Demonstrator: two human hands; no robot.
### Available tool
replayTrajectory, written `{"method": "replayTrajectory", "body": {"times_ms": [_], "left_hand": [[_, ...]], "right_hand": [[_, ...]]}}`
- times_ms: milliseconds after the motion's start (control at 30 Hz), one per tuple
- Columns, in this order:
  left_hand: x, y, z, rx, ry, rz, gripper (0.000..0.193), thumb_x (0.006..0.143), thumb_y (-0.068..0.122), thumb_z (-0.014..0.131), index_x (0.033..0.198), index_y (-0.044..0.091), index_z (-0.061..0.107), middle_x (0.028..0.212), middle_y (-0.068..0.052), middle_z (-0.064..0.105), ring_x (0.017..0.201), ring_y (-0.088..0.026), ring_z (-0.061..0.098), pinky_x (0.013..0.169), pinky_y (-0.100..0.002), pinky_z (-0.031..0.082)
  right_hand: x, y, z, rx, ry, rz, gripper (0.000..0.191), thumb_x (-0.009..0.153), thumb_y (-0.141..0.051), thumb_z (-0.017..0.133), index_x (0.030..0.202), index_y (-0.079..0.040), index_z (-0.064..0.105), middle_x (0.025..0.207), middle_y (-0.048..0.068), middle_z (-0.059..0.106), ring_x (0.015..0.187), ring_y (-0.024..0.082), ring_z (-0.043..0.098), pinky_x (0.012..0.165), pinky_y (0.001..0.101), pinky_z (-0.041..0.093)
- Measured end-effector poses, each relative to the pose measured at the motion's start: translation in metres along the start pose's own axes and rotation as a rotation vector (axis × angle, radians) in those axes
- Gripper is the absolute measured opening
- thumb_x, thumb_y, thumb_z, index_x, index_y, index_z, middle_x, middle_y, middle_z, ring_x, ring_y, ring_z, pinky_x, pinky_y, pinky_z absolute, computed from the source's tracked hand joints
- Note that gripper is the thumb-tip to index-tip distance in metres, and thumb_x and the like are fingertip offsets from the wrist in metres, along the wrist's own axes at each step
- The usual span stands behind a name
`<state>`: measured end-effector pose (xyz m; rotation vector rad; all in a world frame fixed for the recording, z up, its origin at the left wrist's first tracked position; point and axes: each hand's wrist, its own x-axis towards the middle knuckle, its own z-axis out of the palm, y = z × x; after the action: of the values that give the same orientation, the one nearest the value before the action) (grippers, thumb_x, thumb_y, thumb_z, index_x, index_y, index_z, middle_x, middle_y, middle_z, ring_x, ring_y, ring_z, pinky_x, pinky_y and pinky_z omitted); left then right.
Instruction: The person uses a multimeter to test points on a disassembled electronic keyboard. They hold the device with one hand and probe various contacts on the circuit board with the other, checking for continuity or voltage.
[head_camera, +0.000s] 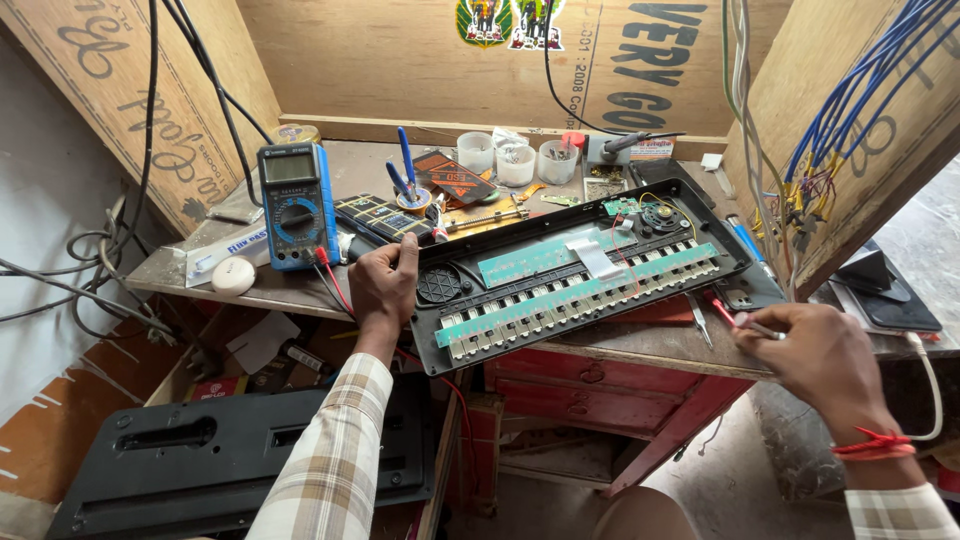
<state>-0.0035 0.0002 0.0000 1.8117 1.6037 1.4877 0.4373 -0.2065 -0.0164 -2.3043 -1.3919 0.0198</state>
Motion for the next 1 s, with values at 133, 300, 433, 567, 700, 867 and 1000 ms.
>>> {"method": "replayTrajectory", "body": {"times_ms": [133, 300, 433, 567, 700, 867, 1000], "left_hand": [[0.000, 0.000, 0.000, 0.000, 0.025, 0.028, 0.055, 0.098, 0.047, 0.057, 0.068, 0.004, 0.074, 0.049, -0.011, 0.060, 0.045, -0.024, 0.061, 0.048, -0.040, 0.045], [0.001, 0.000, 0.000, -0.007, 0.000, 0.014, 0.058, 0.098, 0.048, 0.055, 0.064, 0.004, 0.073, 0.047, -0.011, 0.060, 0.044, -0.024, 0.061, 0.048, -0.040, 0.045], [0.000, 0.001, 0.000, -0.006, 0.014, 0.020, 0.057, 0.098, 0.046, 0.056, 0.065, 0.003, 0.072, 0.048, -0.011, 0.059, 0.044, -0.024, 0.060, 0.048, -0.041, 0.044], [-0.002, 0.002, 0.000, -0.024, 0.023, 0.022, 0.055, 0.098, 0.046, 0.057, 0.066, 0.003, 0.072, 0.048, -0.011, 0.059, 0.044, -0.024, 0.061, 0.048, -0.041, 0.044], [-0.001, 0.002, 0.000, -0.027, 0.027, 0.027, 0.054, 0.097, 0.045, 0.057, 0.068, 0.004, 0.075, 0.048, -0.011, 0.061, 0.043, -0.024, 0.061, 0.047, -0.041, 0.044], [-0.002, 0.002, 0.000, -0.013, 0.019, 0.008, 0.053, 0.097, 0.045, 0.057, 0.070, 0.003, 0.077, 0.051, -0.013, 0.064, 0.045, -0.026, 0.062, 0.049, -0.041, 0.045], [-0.002, 0.002, 0.000, -0.036, 0.036, 0.029, 0.048, 0.096, 0.044, 0.058, 0.078, 0.005, 0.079, 0.053, -0.013, 0.066, 0.047, -0.025, 0.065, 0.049, -0.040, 0.048]], "right_hand": [[0.002, -0.020, 0.008, -0.070, 0.074, -0.034, 0.028, 0.082, -0.051, 0.080, 0.095, -0.026, 0.085, 0.073, -0.001, 0.078, 0.057, 0.015, 0.065, 0.058, 0.0323, 0.049], [-0.002, -0.032, -0.015, 0.208, 0.184, -0.065, 0.032, 0.094, -0.048, 0.075, 0.100, -0.017, 0.082, 0.082, 0.006, 0.073, 0.068, 0.014, 0.063, 0.058, 0.0301, 0.047], [-0.004, -0.054, -0.024, 0.900, 0.122, -0.153, 0.030, 0.108, -0.025, 0.053, 0.131, -0.012, 0.066, 0.092, 0.004, 0.067, 0.063, 0.008, 0.049, 0.052, 0.0210, 0.041], [0.003, -0.096, -0.016, 0.951, 0.308, -0.314, 0.027, 0.114, -0.008, 0.048, 0.136, -0.002, 0.061, 0.093, 0.008, 0.068, 0.069, 0.008, 0.054, 0.065, 0.0202, 0.048], [0.022, -0.147, -0.008, 1.092, 0.248, -0.488, 0.021, 0.109, 0.003, 0.054, 0.130, 0.001, 0.055, 0.104, 0.014, 0.074, 0.088, 0.012, 0.065, 0.075, 0.0227, 0.050], [0.038, -0.197, 0.005, 1.315, 0.150, -0.526, 0.044, 0.103, 0.007, 0.057, 0.142, -0.008, 0.046, 0.105, 0.012, 0.069, 0.086, 0.018, 0.071, 0.080, 0.0290, 0.062], [0.045, -0.223, 0.024, 1.261, 0.125, -0.558, 0.042, 0.103, 0.007, 0.055, 0.142, -0.006, 0.047, 0.106, 0.010, 0.060, 0.093, 0.025, 0.076, 0.083, 0.0352, 0.066]]}}
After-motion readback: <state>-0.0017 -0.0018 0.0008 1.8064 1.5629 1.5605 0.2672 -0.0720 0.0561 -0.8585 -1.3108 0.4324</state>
